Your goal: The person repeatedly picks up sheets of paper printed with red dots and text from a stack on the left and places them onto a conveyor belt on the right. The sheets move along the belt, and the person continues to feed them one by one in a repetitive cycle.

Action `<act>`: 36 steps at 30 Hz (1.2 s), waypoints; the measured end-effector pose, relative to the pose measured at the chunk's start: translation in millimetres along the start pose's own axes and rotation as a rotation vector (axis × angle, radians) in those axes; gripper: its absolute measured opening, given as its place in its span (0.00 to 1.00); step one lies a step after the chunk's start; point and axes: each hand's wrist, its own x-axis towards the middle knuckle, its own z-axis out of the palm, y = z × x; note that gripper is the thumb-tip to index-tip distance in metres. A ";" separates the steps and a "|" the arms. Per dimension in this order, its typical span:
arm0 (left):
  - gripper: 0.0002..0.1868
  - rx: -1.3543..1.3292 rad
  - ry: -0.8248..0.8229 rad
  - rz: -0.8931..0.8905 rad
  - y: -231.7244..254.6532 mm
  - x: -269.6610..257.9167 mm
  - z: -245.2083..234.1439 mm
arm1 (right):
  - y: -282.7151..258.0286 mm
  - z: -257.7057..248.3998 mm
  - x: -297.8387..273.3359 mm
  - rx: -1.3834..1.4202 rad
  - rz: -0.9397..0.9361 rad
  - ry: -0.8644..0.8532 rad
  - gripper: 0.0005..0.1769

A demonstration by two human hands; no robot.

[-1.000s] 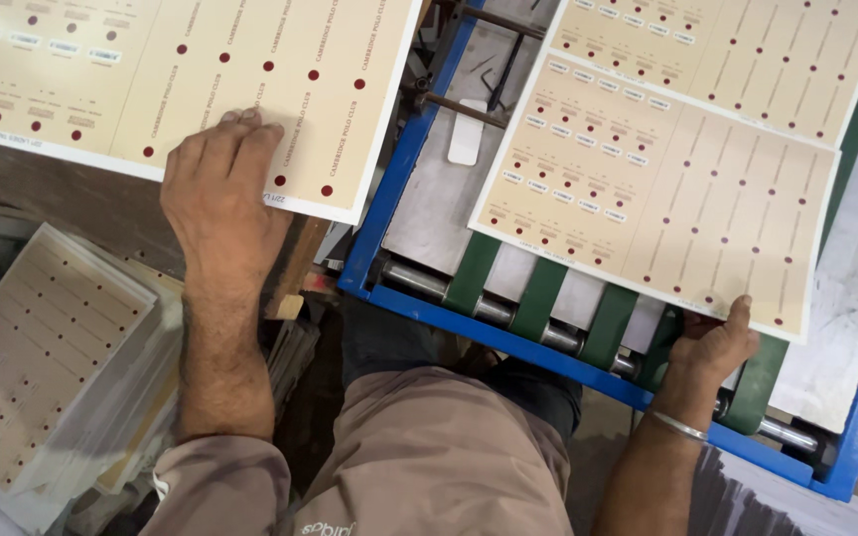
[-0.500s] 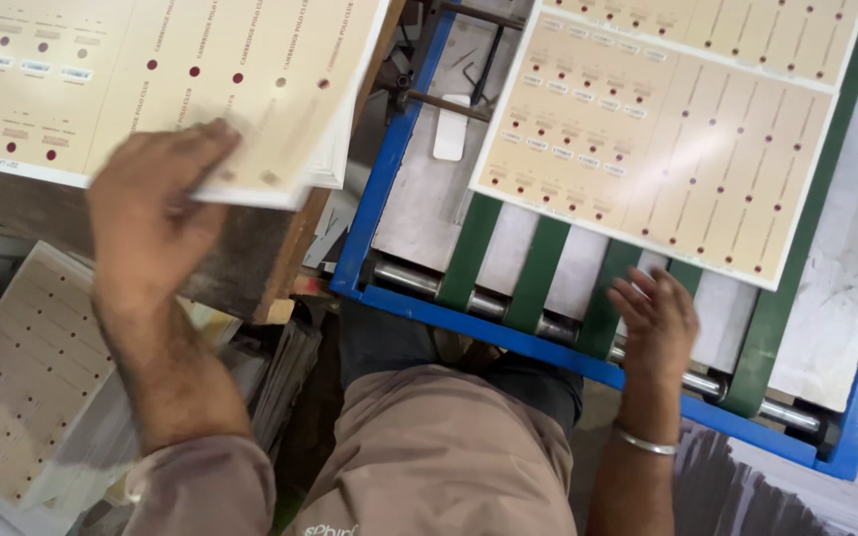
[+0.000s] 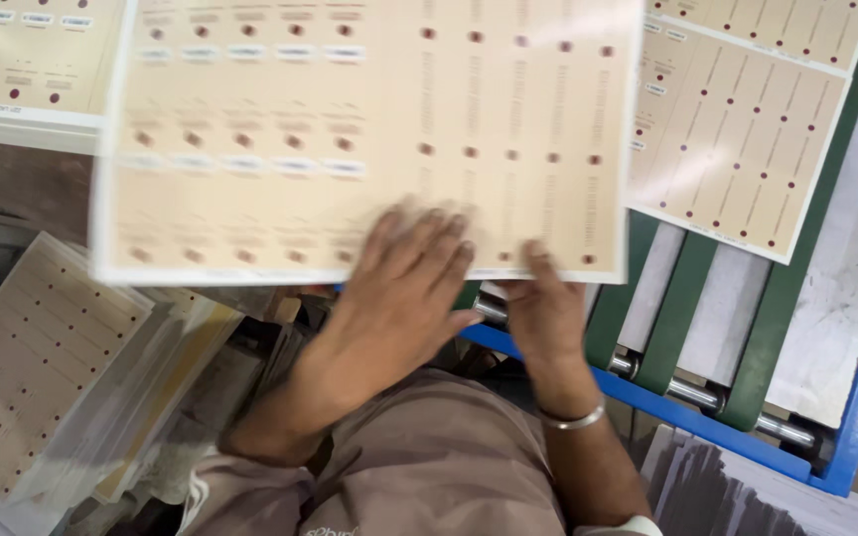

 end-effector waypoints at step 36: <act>0.17 0.325 0.402 -0.318 -133.4 -38.8 -5.6 | -69.2 -259.1 41.2 -0.146 -0.368 0.596 0.15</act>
